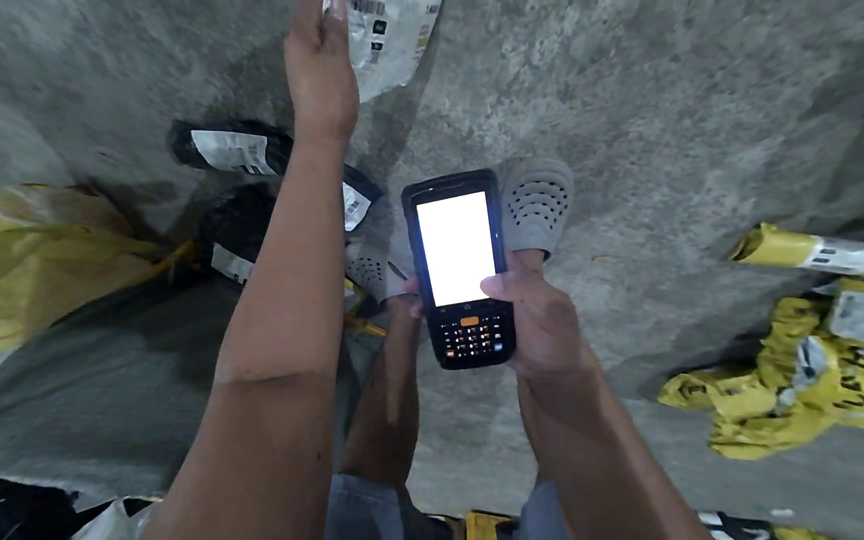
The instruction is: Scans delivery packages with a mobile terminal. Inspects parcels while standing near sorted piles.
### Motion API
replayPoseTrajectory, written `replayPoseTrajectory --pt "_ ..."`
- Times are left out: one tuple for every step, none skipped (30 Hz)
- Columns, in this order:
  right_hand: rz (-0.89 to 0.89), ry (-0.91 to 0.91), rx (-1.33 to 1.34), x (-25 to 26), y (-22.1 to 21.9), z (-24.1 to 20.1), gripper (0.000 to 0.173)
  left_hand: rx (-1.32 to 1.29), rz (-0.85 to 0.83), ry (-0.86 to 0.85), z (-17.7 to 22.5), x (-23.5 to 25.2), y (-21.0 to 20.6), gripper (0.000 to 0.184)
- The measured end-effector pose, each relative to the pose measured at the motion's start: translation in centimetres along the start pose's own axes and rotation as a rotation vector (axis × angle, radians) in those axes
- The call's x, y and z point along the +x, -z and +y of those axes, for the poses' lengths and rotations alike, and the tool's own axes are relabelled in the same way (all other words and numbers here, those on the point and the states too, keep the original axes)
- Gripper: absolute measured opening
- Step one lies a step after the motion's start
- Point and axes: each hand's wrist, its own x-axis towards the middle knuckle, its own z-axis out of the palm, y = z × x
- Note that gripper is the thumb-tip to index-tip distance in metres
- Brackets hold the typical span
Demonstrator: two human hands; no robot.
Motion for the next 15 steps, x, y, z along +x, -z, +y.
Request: replayPoseTrajectory --pt "0.058 0.023 -0.081 -0.2 -0.6 -0.4 0.047 0.000 0.008 0.014 0.4 -1.0 0.0 0.033" --pt "0.096 0.053 -0.166 -0.5 -1.3 -0.8 0.048 -0.019 0.007 0.028 1.1 -2.6 0.1 0.039" --pt "0.124 0.086 -0.233 -0.8 -2.0 -1.2 0.051 -0.034 0.012 0.046 2.1 -4.4 0.4 0.042" --pt "0.137 0.116 -0.260 -1.4 -2.8 -1.7 0.054 -0.040 0.021 0.072 3.4 -6.4 0.7 0.042" --pt "0.139 0.135 -0.250 -2.1 -3.6 -2.2 0.057 -0.038 0.023 0.102 5.1 -8.8 1.4 0.042" --pt "0.140 0.150 -0.225 -3.0 -4.7 -2.7 0.060 -0.031 0.009 0.112 7.0 -11.3 2.5 0.044" --pt "0.143 0.161 -0.208 -4.3 -6.0 -3.2 0.061 -0.023 -0.009 0.104 8.9 -13.9 3.8 0.045" --pt "0.158 0.164 -0.216 -5.8 -7.6 -3.8 0.060 -0.023 -0.038 0.081 10.9 -16.4 5.4 0.052" --pt "0.178 0.170 -0.243 -7.4 -9.5 -4.4 0.056 0.016 -0.062 0.057 13.0 -18.8 7.3 0.056" --pt "0.201 0.163 -0.276 -9.4 -11.5 -5.0 0.053 0.094 -0.098 0.016 15.4 -21.5 9.4 0.054" --pt "0.234 0.156 -0.306 -11.3 -13.6 -5.6 0.052 0.157 -0.126 -0.039 17.8 -24.1 11.5 0.046" --pt "0.242 0.162 -0.341 -13.2 -15.5 -6.1 0.053 0.171 -0.139 -0.089 20.0 -26.3 13.5 0.040" --pt "0.223 0.164 -0.370 -15.3 -17.2 -6.6 0.057 0.142 -0.160 -0.104 22.4 -28.4 15.3 0.036" --pt "0.189 0.163 -0.368 -17.5 -18.9 -7.2 0.063 0.063 -0.174 -0.096 24.8 -30.4 16.9 0.034" --pt "0.138 0.168 -0.358 -19.7 -20.9 -7.7 0.070 -0.052 -0.189 -0.073 27.2 -32.3 18.4 0.035"
